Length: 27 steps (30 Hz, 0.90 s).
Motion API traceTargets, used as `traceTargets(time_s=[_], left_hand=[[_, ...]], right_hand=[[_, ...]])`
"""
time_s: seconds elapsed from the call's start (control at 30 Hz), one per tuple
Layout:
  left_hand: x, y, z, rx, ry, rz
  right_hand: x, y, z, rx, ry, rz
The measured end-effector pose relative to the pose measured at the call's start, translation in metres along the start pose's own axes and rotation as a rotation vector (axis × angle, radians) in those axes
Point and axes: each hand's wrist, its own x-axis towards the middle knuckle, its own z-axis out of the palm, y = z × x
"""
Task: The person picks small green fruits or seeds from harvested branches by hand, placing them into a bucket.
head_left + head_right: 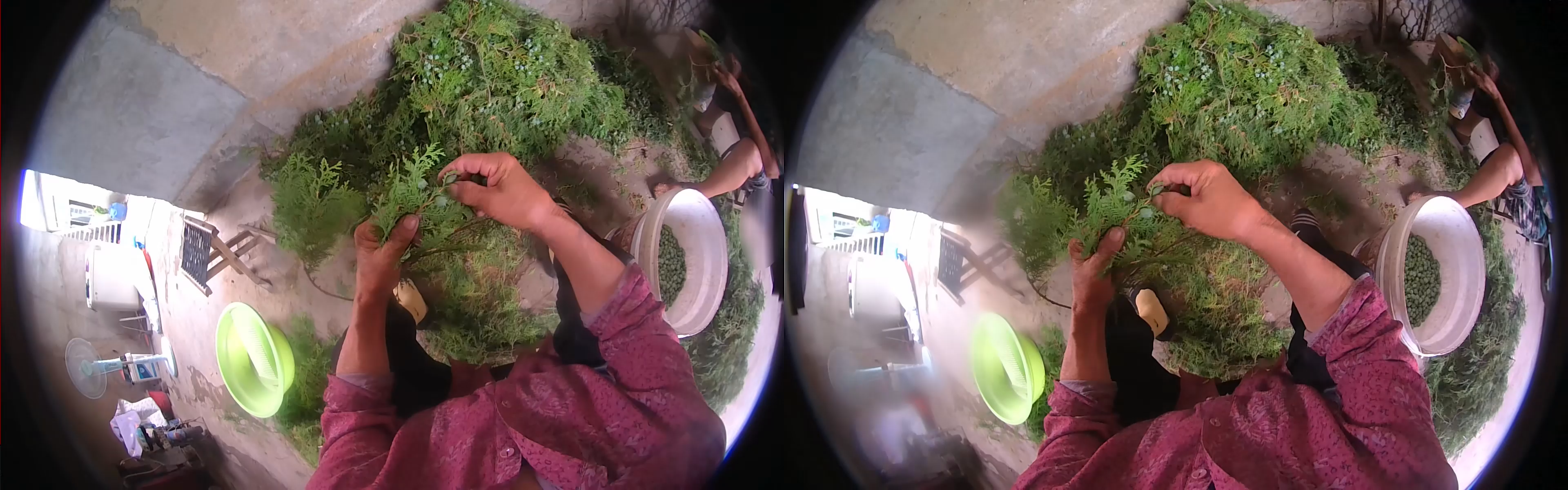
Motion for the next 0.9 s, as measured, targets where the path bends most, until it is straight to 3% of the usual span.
traceTargets(time_s=[0.03, 0.1, 0.23, 0.3, 0.33, 0.47, 0.53, 0.63, 0.83, 0.9], left_hand=[[0.000, -0.001, -0.001, 0.000, 0.001, -0.002], [-0.001, -0.002, -0.003, 0.060, -0.024, -0.010], [-0.007, 0.002, -0.009, 0.028, -0.048, -0.048], [-0.013, 0.011, -0.006, -0.111, 0.175, -0.164], [-0.013, 0.010, -0.009, -0.111, 0.179, -0.164], [-0.012, 0.013, -0.014, -0.144, 0.130, -0.196], [-0.012, 0.013, -0.016, -0.165, 0.130, -0.240], [-0.009, 0.008, -0.016, -0.126, 0.080, -0.154], [-0.011, 0.009, -0.012, -0.202, 0.032, -0.154], [-0.014, 0.007, -0.011, -0.173, 0.093, -0.191]], right_hand=[[0.002, 0.006, 0.002, 0.000, -0.001, 0.002], [0.005, 0.020, 0.005, -0.573, 0.254, -0.561], [0.020, 0.023, -0.018, -0.671, 0.483, -0.554], [0.017, -0.005, -0.034, 0.514, 0.050, 0.263], [0.015, -0.006, -0.031, 0.589, -0.013, 0.284], [0.005, -0.008, -0.006, 0.503, -0.087, 0.479], [0.001, -0.010, -0.003, 0.523, -0.161, 0.464], [0.002, -0.004, -0.007, 0.625, -0.342, 0.429], [0.007, -0.002, -0.005, 0.500, -0.191, 0.413], [0.009, 0.000, -0.003, 0.065, 0.051, 0.190]])
